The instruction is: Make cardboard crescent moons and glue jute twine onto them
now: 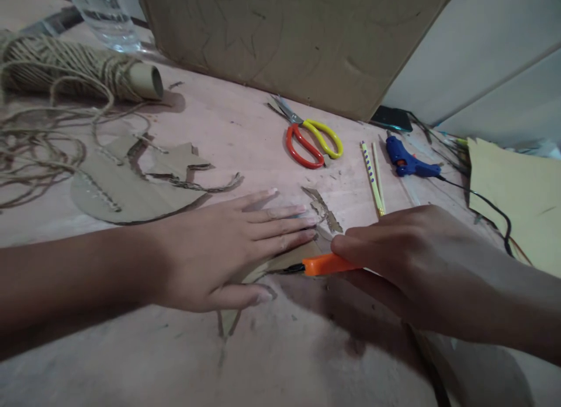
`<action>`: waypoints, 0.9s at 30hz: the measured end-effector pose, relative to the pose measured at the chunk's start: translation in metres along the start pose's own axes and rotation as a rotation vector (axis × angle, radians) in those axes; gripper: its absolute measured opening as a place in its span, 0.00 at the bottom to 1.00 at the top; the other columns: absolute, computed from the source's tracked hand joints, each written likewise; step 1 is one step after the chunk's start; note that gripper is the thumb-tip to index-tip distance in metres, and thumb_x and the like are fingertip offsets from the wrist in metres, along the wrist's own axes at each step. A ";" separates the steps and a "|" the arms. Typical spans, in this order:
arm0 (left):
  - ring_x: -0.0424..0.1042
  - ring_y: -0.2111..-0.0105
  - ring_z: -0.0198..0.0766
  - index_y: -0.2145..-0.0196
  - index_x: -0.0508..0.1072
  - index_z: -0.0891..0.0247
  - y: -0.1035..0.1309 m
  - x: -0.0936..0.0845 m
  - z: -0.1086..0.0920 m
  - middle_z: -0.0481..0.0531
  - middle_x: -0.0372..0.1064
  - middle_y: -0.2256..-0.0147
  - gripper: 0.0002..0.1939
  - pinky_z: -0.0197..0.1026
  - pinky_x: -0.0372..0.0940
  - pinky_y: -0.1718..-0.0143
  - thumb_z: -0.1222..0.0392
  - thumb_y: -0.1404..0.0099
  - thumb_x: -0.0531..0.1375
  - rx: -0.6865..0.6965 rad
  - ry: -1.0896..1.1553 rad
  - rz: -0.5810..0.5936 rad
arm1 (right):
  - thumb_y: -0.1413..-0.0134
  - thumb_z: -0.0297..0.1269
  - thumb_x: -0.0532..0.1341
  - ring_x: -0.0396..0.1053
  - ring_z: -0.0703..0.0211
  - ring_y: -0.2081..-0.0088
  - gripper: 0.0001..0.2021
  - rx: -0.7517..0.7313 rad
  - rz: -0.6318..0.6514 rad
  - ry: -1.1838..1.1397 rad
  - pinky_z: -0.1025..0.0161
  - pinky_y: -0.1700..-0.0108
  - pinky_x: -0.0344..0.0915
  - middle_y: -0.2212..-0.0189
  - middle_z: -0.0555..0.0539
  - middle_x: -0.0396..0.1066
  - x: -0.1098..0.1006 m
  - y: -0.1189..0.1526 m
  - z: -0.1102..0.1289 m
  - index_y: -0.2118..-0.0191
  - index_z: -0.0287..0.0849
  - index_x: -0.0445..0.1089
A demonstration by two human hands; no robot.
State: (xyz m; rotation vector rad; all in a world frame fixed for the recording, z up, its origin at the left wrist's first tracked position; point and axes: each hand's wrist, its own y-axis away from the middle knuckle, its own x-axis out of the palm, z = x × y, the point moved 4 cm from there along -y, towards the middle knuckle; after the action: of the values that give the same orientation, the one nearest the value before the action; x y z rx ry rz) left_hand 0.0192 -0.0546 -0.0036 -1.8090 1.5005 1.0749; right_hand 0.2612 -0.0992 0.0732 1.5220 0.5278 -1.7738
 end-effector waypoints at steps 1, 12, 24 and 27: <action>0.50 0.09 0.57 0.08 0.51 0.58 0.000 0.000 0.000 0.57 0.51 0.11 0.49 0.65 0.26 0.06 0.41 0.16 0.63 -0.004 0.004 0.001 | 0.22 0.32 0.61 0.72 0.59 0.78 0.14 -0.003 -0.006 0.010 0.56 0.70 0.49 0.75 0.54 0.79 -0.001 -0.001 0.001 0.64 0.49 0.76; 0.49 0.09 0.56 0.07 0.49 0.53 0.004 0.005 0.004 0.54 0.48 0.10 0.50 0.62 0.25 0.06 0.42 0.16 0.64 0.029 0.016 -0.040 | 0.27 0.36 0.67 0.73 0.51 0.82 0.11 -0.059 -0.003 0.147 0.54 0.74 0.49 0.78 0.53 0.78 -0.003 -0.006 0.002 0.66 0.51 0.76; 0.49 0.09 0.55 0.07 0.38 0.45 0.007 0.012 0.008 0.50 0.44 0.09 0.53 0.64 0.24 0.07 0.47 0.16 0.63 0.080 0.051 -0.133 | 0.39 0.30 0.70 0.72 0.50 0.85 0.07 -0.123 0.019 0.179 0.55 0.79 0.47 0.83 0.56 0.74 -0.005 -0.013 0.007 0.62 0.52 0.75; 0.50 0.09 0.56 0.07 0.38 0.44 0.009 0.014 0.007 0.50 0.47 0.10 0.53 0.63 0.22 0.07 0.46 0.16 0.62 0.087 0.043 -0.133 | 0.37 0.31 0.70 0.73 0.51 0.85 0.09 -0.090 0.017 0.157 0.55 0.77 0.48 0.82 0.56 0.75 -0.001 -0.011 0.006 0.63 0.51 0.71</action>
State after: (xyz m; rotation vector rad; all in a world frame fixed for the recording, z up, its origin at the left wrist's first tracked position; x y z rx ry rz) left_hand 0.0093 -0.0585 -0.0189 -1.8538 1.4073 0.8978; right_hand 0.2489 -0.0959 0.0739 1.6064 0.6606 -1.6038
